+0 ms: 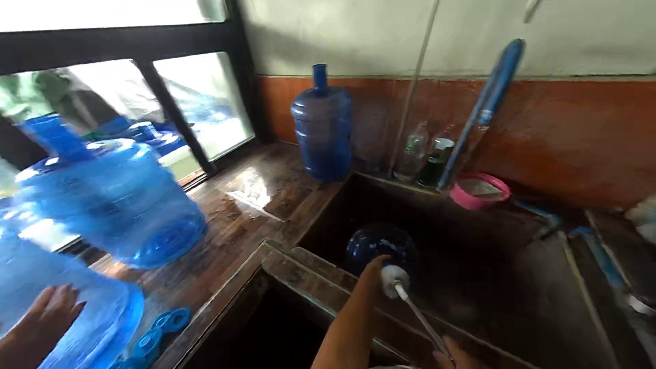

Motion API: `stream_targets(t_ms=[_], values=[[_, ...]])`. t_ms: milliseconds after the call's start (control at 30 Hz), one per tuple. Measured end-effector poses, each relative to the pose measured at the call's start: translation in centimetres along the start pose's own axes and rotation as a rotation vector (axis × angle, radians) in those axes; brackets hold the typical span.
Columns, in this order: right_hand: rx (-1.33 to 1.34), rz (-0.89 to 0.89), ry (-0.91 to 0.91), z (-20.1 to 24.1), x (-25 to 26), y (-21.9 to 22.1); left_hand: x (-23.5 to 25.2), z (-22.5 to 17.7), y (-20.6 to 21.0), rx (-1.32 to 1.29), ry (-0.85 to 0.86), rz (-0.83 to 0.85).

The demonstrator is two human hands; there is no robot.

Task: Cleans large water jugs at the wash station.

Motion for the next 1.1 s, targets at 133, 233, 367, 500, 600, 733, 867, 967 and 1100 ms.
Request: stream_targets(t_ms=[133, 233, 367, 500, 600, 733, 867, 967, 1100], values=[[0.249, -0.142, -0.11, -0.2, -2.9, -2.1, 0.7, -2.6, -2.7, 0.1, 0.021, -0.076], [0.391, -0.266, 0.035, -4.5, -2.6, -4.2, 2.1, -4.1, -6.4, 0.322, -0.159, -0.154], [0.473, -0.216, 0.191, -8.7, 0.4, -4.4, 3.5, -6.5, -9.2, 0.79, -0.193, -0.156], [0.511, -0.375, 0.175, -9.6, 3.2, -4.6, 5.2, -10.9, -11.0, 0.958, -0.093, -0.27], [0.377, -0.521, 0.13, -9.1, 5.2, -7.1, 6.4, -14.4, -9.7, 1.023, 0.092, -0.356], [0.273, -0.769, 0.175, -11.1, 9.0, -13.4, 8.5, -16.5, -4.9, 1.098, 0.29, -0.361], [0.108, -0.742, 0.433, -15.1, 13.3, -22.0, 10.3, -17.1, 0.8, 1.161, 0.407, -0.255], [-0.042, -0.691, 0.583, -19.5, 16.0, -27.0, 11.2, -17.2, 4.7, 1.138, 0.486, -0.216], [-0.122, -0.588, 0.714, -24.2, 19.1, -27.5, 12.1, -17.7, 6.2, 0.89, 0.647, -0.273]])
Point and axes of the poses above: each hand's wrist, its own x-axis towards the middle knuckle, its own y-axis out of the palm, z = x × y, the point moved 8 cm from there along x, towards the middle knuckle, and after that the axes turned 5 degrees about -z, right-handed, at the moved point
